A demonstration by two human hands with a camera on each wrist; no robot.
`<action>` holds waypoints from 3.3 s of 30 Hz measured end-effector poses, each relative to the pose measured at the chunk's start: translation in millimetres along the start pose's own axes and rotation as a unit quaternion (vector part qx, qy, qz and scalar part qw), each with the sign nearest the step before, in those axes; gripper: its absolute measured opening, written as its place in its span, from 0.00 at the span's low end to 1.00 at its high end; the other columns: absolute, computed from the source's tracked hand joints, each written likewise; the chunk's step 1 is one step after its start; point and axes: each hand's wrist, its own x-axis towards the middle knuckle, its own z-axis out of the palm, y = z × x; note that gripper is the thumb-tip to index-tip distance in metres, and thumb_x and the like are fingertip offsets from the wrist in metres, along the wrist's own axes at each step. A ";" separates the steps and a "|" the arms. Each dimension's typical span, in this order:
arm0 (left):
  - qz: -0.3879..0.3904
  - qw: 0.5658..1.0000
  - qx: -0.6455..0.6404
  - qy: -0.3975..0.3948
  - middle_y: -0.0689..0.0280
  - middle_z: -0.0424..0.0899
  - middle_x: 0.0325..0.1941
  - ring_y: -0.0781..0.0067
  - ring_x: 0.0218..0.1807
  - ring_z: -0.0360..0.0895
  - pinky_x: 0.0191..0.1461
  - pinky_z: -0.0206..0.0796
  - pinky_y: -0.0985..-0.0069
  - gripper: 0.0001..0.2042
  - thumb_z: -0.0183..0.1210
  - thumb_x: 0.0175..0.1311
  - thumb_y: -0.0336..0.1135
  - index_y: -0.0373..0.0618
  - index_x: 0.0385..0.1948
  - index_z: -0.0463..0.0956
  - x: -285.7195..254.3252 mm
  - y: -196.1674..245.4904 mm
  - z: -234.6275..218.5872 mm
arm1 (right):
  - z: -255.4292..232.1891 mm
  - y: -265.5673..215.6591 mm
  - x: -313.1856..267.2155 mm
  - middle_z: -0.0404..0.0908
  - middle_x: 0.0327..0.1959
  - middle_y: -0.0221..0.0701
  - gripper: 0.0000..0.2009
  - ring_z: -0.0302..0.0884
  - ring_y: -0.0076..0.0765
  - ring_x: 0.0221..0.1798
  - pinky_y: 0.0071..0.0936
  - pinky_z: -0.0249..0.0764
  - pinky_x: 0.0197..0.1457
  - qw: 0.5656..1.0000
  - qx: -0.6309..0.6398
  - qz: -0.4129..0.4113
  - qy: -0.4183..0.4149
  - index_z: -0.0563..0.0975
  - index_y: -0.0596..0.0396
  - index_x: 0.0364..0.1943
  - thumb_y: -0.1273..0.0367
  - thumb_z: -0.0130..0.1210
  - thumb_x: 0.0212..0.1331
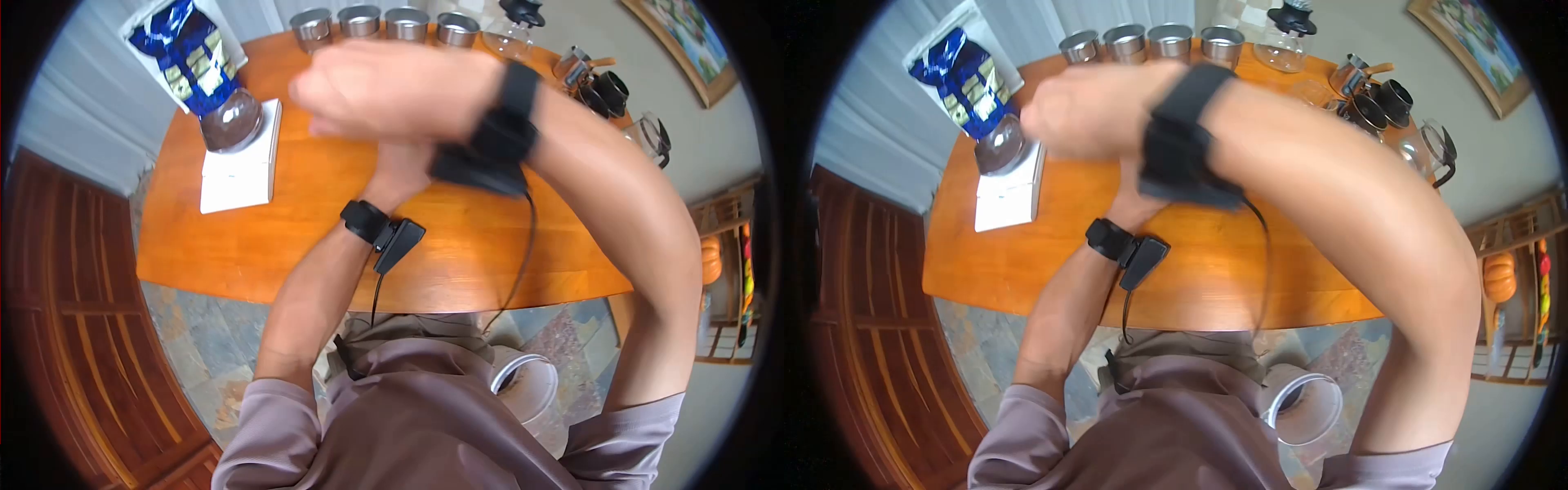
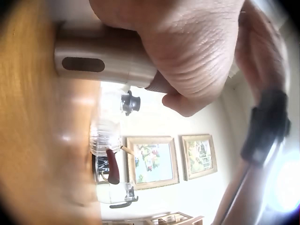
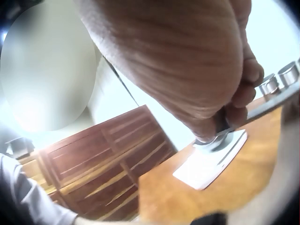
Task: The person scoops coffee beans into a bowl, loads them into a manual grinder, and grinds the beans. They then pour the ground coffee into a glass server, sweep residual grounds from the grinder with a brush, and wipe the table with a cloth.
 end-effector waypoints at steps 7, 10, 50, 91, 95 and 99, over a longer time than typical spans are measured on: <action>-0.254 0.958 -0.130 -0.008 0.71 0.81 0.29 0.86 0.31 0.76 0.35 0.71 0.81 0.10 0.68 0.53 0.24 0.40 0.35 0.76 32.8 42.2 -16.7 | -83.2 42.8 -63.6 0.79 0.26 0.47 0.13 0.79 0.52 0.31 0.43 0.75 0.37 0.869 -0.052 0.389 -0.302 0.78 0.63 0.37 0.63 0.58 0.68; -0.240 0.963 -0.120 0.003 0.71 0.80 0.31 0.85 0.32 0.75 0.37 0.70 0.81 0.10 0.67 0.54 0.24 0.40 0.36 0.76 34.7 42.6 -11.5 | -106.6 -30.5 -102.4 0.77 0.24 0.46 0.12 0.75 0.51 0.25 0.45 0.71 0.34 0.860 0.016 0.456 -0.227 0.76 0.60 0.37 0.64 0.58 0.69; -0.405 0.908 -0.083 -0.064 0.56 0.81 0.56 0.71 0.40 0.82 0.50 0.74 0.73 0.26 0.62 0.67 0.34 0.33 0.64 0.69 40.9 68.0 -52.9 | 52.6 -70.3 -148.6 0.75 0.48 0.30 0.23 0.75 0.26 0.53 0.26 0.73 0.57 0.788 0.182 0.437 0.393 0.76 0.58 0.53 0.71 0.73 0.53; -0.182 0.599 0.502 -0.597 0.45 0.79 0.26 0.39 0.30 0.76 0.35 0.66 0.53 0.18 0.53 0.78 0.45 0.36 0.38 0.80 151.9 175.3 -60.7 | 25.1 -72.3 -153.3 0.75 0.25 0.20 0.10 0.68 0.15 0.28 0.20 0.63 0.30 0.646 0.502 0.467 0.335 0.78 0.55 0.35 0.71 0.67 0.51; 0.030 0.631 0.431 -0.644 0.43 0.80 0.39 0.40 0.37 0.75 0.42 0.67 0.58 0.16 0.45 0.80 0.41 0.36 0.53 0.74 171.4 79.2 -89.8 | 47.6 -77.0 -141.0 0.74 0.23 0.20 0.10 0.68 0.16 0.28 0.22 0.64 0.31 0.712 0.483 0.370 0.350 0.77 0.56 0.35 0.71 0.67 0.50; 0.098 0.671 0.342 -0.650 0.42 0.80 0.45 0.42 0.42 0.77 0.44 0.68 0.58 0.18 0.50 0.76 0.36 0.39 0.62 0.71 189.9 53.5 -8.4 | 32.9 -89.5 -134.9 0.81 0.24 0.30 0.13 0.74 0.25 0.27 0.29 0.69 0.33 0.724 0.466 0.413 0.296 0.81 0.57 0.34 0.67 0.67 0.45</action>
